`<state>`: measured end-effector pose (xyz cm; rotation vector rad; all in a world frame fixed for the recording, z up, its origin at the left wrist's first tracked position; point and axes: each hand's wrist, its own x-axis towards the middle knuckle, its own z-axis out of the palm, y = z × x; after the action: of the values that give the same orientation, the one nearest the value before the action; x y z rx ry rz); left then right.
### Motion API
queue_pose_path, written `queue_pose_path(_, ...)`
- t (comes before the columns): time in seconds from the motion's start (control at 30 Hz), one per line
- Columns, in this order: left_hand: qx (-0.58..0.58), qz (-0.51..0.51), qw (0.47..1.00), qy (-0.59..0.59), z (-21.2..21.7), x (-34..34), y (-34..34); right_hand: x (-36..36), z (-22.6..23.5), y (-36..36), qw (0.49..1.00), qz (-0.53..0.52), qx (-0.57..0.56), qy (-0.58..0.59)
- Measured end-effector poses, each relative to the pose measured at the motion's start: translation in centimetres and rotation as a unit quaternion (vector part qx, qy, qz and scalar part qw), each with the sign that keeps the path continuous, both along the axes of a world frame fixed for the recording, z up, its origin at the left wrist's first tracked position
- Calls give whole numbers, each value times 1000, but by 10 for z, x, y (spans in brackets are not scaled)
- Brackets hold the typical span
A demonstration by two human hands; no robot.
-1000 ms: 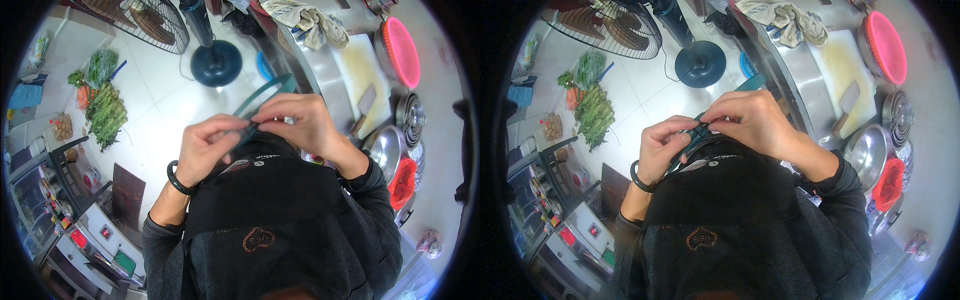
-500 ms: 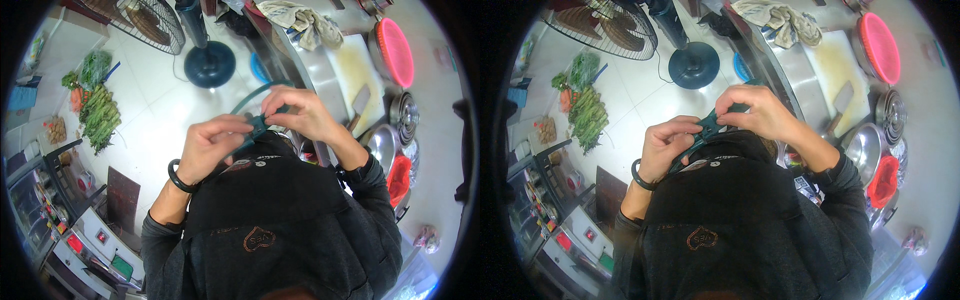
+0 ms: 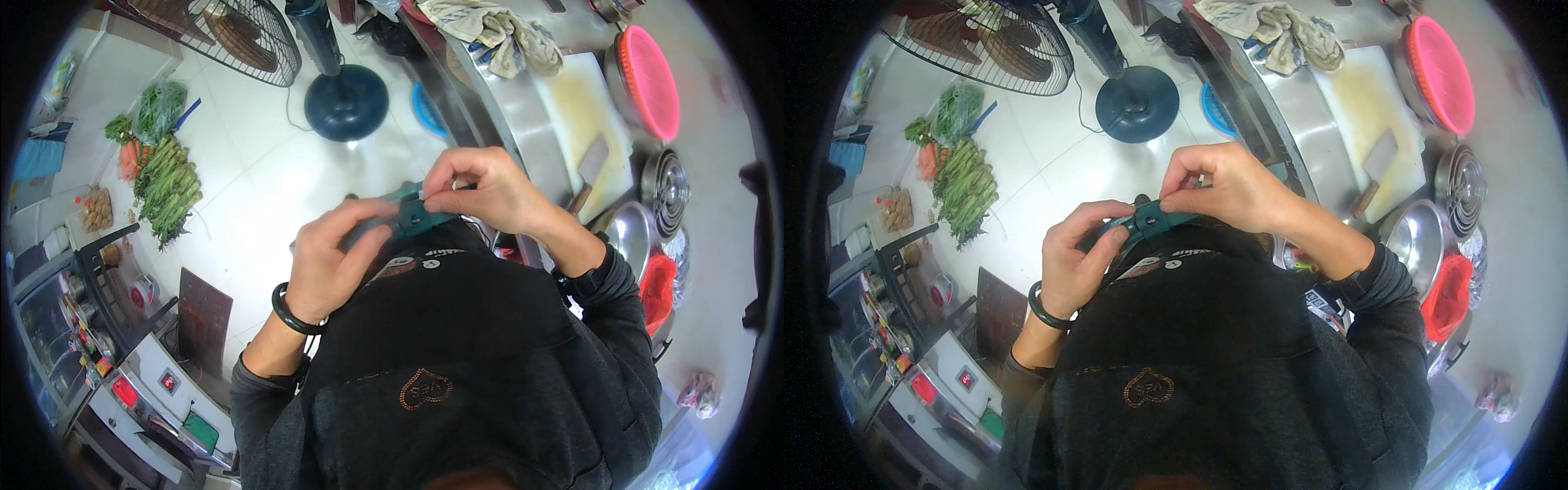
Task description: The person manipulates a green cable, then uses a yellow-handled screwdriver to remove a small metal ring from the cable end. The person walks between a kitchen area and a dining area while handling the cable and tool.
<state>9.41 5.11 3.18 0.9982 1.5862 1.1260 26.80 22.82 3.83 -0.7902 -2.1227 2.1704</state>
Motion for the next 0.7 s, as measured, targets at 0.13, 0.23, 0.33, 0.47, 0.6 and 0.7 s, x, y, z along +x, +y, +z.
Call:
queue_pose_path(0.13,86,21,992,93,-2,7,3,-7,-1,1,999,-15,25,19)
queue_pose_path(0.23,83,22,991,98,-1,9,3,-10,1,4,999,-11,35,30)
queue_pose_path(0.33,97,17,986,138,2,12,6,-12,4,7,999,-14,5,48)
queue_pose_path(0.47,80,10,976,203,8,16,13,-16,8,10,998,-7,4,55)
queue_pose_path(0.6,72,-26,958,278,10,17,21,-16,13,15,999,8,9,49)
queue_pose_path(0.7,69,-26,957,280,9,18,25,-17,13,18,997,14,35,63)
